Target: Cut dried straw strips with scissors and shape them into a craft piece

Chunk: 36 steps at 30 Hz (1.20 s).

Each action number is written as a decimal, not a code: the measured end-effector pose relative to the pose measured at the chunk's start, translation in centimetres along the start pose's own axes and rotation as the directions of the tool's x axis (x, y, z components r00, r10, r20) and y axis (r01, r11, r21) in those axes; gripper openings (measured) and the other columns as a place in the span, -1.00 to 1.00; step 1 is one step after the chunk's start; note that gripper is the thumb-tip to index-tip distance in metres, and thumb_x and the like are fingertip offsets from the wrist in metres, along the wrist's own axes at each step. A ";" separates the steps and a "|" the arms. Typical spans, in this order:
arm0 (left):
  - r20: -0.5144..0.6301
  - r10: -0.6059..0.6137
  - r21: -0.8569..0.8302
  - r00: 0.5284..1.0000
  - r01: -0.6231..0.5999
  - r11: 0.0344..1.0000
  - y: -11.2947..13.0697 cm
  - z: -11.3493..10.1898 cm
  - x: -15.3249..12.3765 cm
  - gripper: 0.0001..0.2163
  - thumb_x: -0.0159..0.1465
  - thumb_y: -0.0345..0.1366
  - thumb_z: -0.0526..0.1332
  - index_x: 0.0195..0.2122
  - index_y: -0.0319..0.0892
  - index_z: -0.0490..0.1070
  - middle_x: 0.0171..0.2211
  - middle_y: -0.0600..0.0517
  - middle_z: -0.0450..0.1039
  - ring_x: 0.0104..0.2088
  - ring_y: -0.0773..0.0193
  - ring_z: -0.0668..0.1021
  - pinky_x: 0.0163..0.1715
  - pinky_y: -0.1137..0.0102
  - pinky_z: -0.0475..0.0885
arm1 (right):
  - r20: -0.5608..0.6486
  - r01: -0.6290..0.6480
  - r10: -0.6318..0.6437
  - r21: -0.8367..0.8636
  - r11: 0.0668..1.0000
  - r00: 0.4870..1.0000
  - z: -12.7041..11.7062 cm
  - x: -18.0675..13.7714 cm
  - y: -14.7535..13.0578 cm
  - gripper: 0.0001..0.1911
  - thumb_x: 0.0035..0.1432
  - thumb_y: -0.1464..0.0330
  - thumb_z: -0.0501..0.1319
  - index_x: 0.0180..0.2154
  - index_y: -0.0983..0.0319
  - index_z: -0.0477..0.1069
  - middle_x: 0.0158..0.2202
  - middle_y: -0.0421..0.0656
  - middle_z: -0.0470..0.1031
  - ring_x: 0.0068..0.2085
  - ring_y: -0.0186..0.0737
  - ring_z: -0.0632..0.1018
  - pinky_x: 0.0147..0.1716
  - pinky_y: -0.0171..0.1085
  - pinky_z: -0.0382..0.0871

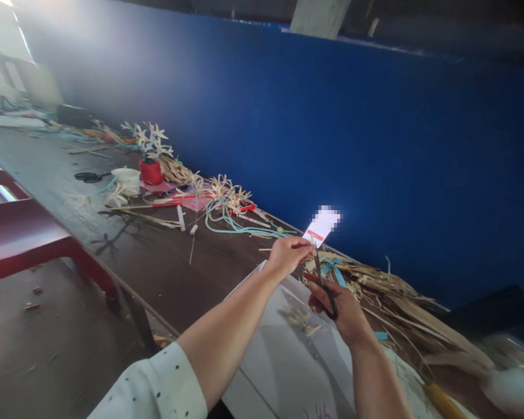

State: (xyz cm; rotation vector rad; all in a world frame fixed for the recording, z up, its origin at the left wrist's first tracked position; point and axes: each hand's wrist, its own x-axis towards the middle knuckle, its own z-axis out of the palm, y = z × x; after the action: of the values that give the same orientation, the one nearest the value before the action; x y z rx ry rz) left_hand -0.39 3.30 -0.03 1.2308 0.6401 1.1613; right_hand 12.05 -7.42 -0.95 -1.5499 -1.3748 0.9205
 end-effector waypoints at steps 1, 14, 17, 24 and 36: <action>-0.001 0.001 0.001 1.000 -0.001 1.000 0.0 0.0 0.0 -0.82 0.03 -0.27 0.24 -0.39 -0.26 0.48 -0.53 0.04 0.43 -0.54 0.44 0.39 -0.53 0.53 0.29 | -0.011 -0.002 0.002 -0.004 1.000 1.000 0.0 0.0 0.1 -0.49 0.00 0.09 0.24 -0.07 0.27 0.43 -0.59 -0.20 0.41 -0.57 -0.33 0.32 -0.57 -0.31 0.16; -0.011 -0.013 -0.035 1.000 0.012 0.999 0.1 0.0 0.0 -0.81 0.01 -0.24 0.27 -0.41 -0.27 0.47 -0.53 0.04 0.43 -0.56 0.45 0.38 -0.53 0.52 0.29 | -0.050 0.017 -0.018 -0.023 1.000 0.999 0.5 0.2 -0.4 -0.54 -0.04 0.11 0.27 -0.13 0.25 0.47 -0.66 -0.25 0.38 -0.64 -0.36 0.30 -0.62 -0.33 0.13; -0.024 -0.045 -0.063 0.999 0.043 0.997 0.2 0.1 0.0 -0.82 0.01 -0.25 0.26 -0.43 -0.28 0.44 -0.53 0.03 0.43 -0.56 0.44 0.40 -0.54 0.51 0.30 | -0.076 0.003 -0.005 -0.020 1.000 0.997 0.7 0.0 -0.9 -0.53 -0.08 0.10 0.29 -0.16 0.25 0.48 -0.67 -0.24 0.38 -0.65 -0.36 0.30 -0.64 -0.34 0.12; -0.059 -0.039 -0.093 0.997 0.034 0.995 0.7 0.2 -0.2 -0.88 0.02 -0.32 0.25 -0.43 -0.27 0.43 -0.54 0.05 0.42 -0.55 0.45 0.41 -0.51 0.52 0.31 | -0.066 -0.001 -0.001 -0.027 1.000 0.998 0.7 0.0 -1.1 -0.50 -0.09 0.09 0.30 -0.14 0.26 0.48 -0.63 -0.21 0.41 -0.61 -0.33 0.34 -0.62 -0.33 0.16; -0.057 -0.039 -0.108 0.998 0.032 0.994 0.5 0.2 -0.2 -0.87 0.02 -0.31 0.25 -0.44 -0.26 0.43 -0.52 0.03 0.44 -0.54 0.44 0.42 -0.52 0.53 0.30 | -0.068 0.008 -0.007 0.014 1.000 0.998 0.7 0.1 -0.8 -0.51 -0.08 0.10 0.30 -0.15 0.27 0.47 -0.66 -0.23 0.38 -0.63 -0.37 0.30 -0.63 -0.35 0.14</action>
State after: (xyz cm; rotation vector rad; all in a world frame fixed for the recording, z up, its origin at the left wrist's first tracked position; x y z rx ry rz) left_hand -0.44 3.02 0.50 1.0937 0.6329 1.1906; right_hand 11.10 -7.19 -0.52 -1.5506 -1.3225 0.8640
